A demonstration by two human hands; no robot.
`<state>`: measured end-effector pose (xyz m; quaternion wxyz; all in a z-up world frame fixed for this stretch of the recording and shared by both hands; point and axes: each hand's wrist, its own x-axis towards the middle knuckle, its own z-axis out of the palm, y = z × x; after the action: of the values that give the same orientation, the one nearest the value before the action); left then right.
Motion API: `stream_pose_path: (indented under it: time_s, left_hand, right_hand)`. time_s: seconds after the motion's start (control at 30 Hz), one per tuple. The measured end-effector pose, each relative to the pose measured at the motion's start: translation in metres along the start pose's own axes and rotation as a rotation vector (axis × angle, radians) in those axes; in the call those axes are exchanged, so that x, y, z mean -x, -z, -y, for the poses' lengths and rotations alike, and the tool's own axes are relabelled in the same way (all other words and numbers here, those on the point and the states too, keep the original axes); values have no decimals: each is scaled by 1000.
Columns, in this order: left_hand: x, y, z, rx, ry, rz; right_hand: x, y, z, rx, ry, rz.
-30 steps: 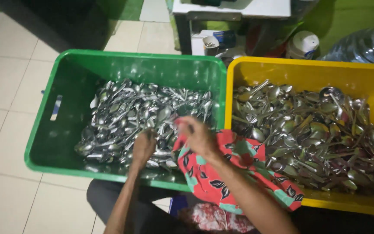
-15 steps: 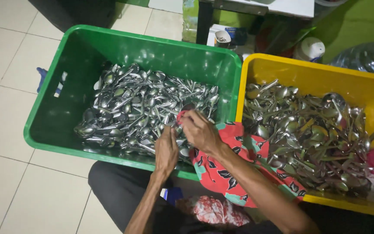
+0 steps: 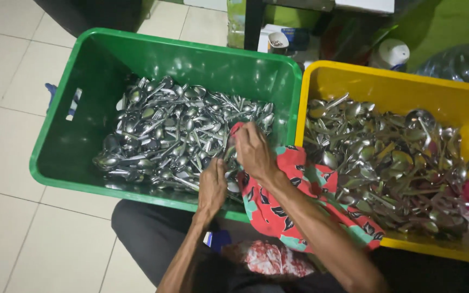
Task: Wiping and drying metal spoons with a cloth and moving them from one bin to another.
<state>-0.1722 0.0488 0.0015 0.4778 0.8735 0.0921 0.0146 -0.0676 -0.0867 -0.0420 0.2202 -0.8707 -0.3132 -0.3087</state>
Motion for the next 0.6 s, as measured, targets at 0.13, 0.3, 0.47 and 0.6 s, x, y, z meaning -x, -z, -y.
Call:
stream_pose_path:
  time_s: [0.13,0.3,0.47,0.6]
  left_hand:
    - [-3,-4,3,-14,6,34]
    - [3,1,1,74,108,3]
    - [0,-19,-3,187,120,54]
    - [-7,-30,-23,177,100,14]
  right_hand:
    - [5,-24,-15,-84,102,-25]
    - [-23,36,4,-297,-384,-158]
    - [-44,71,21,-1075,-996,-77]
    - [-7,21,8,-1324,-1083,221]
